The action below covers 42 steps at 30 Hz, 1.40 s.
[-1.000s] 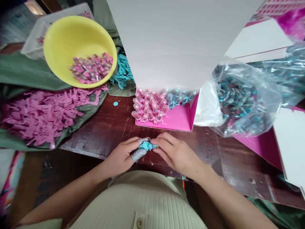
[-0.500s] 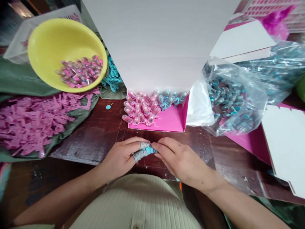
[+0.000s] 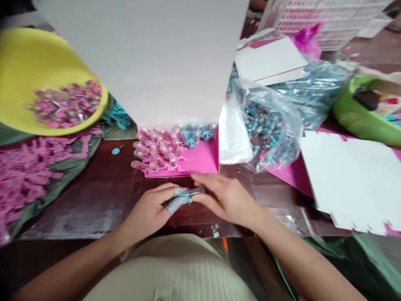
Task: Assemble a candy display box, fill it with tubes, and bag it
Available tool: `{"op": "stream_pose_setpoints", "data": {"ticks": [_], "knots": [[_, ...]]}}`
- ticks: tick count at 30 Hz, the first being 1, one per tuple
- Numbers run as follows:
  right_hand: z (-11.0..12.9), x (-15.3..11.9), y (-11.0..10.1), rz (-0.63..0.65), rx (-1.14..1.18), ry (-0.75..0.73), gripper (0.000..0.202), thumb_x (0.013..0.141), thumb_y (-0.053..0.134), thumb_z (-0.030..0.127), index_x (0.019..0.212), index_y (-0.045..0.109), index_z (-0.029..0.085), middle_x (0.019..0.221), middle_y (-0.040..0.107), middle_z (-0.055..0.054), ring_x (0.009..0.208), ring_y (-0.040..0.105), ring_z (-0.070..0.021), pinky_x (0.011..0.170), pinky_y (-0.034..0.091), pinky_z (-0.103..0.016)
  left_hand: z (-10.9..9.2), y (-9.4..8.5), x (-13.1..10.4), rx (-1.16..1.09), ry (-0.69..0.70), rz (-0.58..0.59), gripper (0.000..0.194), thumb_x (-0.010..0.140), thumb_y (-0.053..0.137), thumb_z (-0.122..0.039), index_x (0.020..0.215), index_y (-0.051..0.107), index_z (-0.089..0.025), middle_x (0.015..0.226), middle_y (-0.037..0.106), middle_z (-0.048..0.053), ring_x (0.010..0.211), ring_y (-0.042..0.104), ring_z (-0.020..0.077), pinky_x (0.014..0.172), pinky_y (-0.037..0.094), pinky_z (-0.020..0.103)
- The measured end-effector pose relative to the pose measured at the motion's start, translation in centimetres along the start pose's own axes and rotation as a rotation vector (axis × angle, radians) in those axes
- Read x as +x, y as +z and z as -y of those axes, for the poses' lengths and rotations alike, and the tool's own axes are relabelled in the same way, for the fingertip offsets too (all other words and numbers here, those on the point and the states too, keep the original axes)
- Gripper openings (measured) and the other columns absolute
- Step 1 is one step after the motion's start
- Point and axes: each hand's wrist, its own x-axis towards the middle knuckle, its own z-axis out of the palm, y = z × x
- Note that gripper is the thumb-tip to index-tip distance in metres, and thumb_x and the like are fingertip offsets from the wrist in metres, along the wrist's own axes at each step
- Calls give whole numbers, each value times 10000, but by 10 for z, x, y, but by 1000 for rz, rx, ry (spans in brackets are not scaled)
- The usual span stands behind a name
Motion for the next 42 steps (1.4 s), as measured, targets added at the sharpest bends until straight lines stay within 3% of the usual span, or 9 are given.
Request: {"op": "stream_pose_setpoints", "data": {"ticks": [3,6,10,13,20,27,34,40,42], "knots": [[-39,-9,-50,-200,-381,283,436,1030,511,416,1411,524,206,1242,669,-113,1003,692,-228,833,606,-391,-1,-4,5,-238,-113,45,216,965,529,-231,1050,728,-228,1012,747,34,929,688,185,840,532,300],[-93,-25,-80,-177,-726,541,385,1011,512,388,1298,639,165,1239,661,-180,1054,668,-343,832,575,-522,2,2,5,-408,-207,85,214,948,611,-338,1097,686,-205,1071,743,50,999,680,206,904,524,327],[-147,-33,-73,-12,-765,538,355,922,597,279,1260,666,194,1166,692,-163,1093,639,-381,829,556,-535,5,24,8,-501,-215,132,223,913,674,-347,1065,655,-186,1055,734,54,1003,673,207,936,505,339],[-158,-30,-67,14,-794,533,309,921,560,285,1202,679,233,1075,701,-130,1000,657,-352,765,569,-510,8,34,12,-472,-222,108,229,903,691,-376,1022,662,-183,995,734,44,949,671,199,913,502,335],[-91,-36,-72,-371,-458,417,305,966,551,418,1157,671,212,1036,661,-124,860,676,-282,705,585,-437,5,21,10,-584,-340,10,248,835,765,-386,911,687,-163,904,717,15,847,635,164,863,496,310],[-3,-22,-12,13,123,52,290,997,599,273,1284,579,244,1190,704,-75,1094,688,-211,920,587,-345,-8,24,23,-697,-325,-14,319,809,800,-424,1007,753,-179,956,750,22,893,665,181,930,521,339],[6,-14,1,7,78,-83,256,1003,548,174,1249,619,181,1178,681,-123,1135,653,-210,996,548,-351,-9,29,20,-469,-152,-93,244,882,724,-306,1103,743,-205,1067,768,21,978,686,210,937,527,337],[3,-14,5,89,358,267,338,1068,448,362,868,656,184,704,655,-1,602,612,-115,591,517,-233,-13,23,17,-96,23,-165,179,919,673,-263,1070,739,-195,1008,743,51,944,673,210,843,500,323],[1,-13,-6,66,423,256,295,1059,471,389,1007,685,192,766,683,-9,592,599,-112,563,507,-229,-18,17,23,-205,0,-136,208,910,689,-290,1093,725,-197,1033,751,49,962,681,215,868,507,331]]}}
